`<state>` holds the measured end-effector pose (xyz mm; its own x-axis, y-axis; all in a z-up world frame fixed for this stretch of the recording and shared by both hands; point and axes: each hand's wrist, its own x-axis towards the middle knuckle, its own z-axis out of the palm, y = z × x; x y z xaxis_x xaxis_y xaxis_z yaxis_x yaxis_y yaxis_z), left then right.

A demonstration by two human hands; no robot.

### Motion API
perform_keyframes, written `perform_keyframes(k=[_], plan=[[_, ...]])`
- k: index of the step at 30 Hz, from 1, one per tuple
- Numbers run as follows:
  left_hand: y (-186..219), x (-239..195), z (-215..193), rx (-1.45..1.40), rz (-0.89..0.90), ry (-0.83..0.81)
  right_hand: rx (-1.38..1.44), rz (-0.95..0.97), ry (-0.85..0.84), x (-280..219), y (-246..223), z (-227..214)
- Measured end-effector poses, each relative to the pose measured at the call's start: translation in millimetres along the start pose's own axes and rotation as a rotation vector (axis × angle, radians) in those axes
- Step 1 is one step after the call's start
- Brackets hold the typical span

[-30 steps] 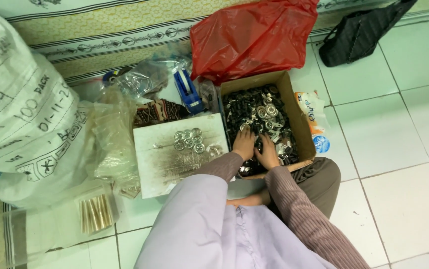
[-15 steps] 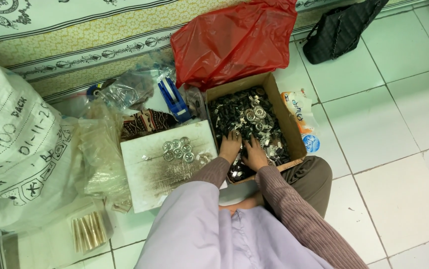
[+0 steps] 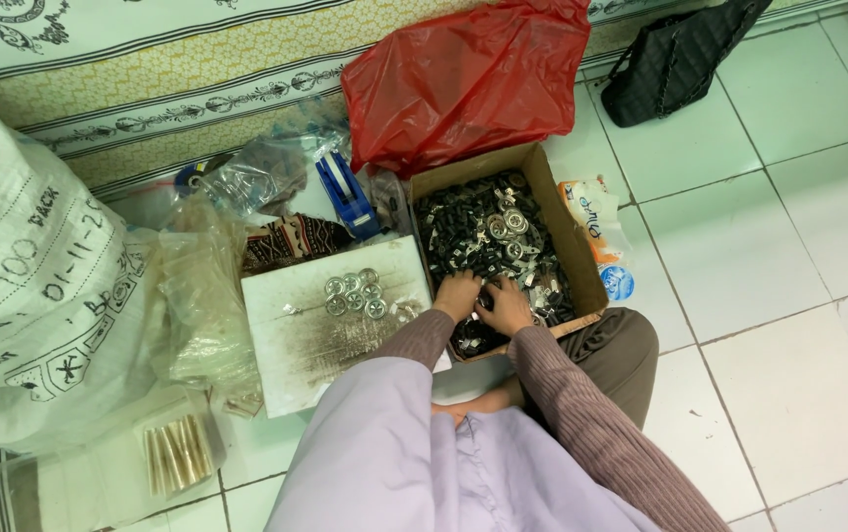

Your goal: The person sits on the floor and sorts small metal parts from a cardboard box onto a white board. The person then places the sorted parts into a clear plastic bag.

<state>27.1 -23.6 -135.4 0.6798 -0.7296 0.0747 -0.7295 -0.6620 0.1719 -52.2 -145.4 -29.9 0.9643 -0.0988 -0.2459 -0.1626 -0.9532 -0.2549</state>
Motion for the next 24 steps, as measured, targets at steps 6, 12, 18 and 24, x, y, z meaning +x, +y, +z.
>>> perform_keyframes(k=[6, 12, 18, 24], plan=[[4.7, -2.1, -68.9, -0.219, -0.108, -0.205, 0.178, -0.06, 0.107, -3.7, -6.2, -15.7], [-1.6, 2.9, -78.8, -0.35, -0.194, -0.208, 0.28, -0.102, 0.158, -4.0, -6.4, -17.0], [-0.8, 0.3, -126.9, -0.594, -0.384, -0.083, 0.515, -0.016, 0.219, -4.3, -6.2, -23.7], [5.6, -5.1, -143.7, -0.774, -0.291, -0.062, 0.588, 0.001, 0.459, 6.0, 18.9, 4.3]])
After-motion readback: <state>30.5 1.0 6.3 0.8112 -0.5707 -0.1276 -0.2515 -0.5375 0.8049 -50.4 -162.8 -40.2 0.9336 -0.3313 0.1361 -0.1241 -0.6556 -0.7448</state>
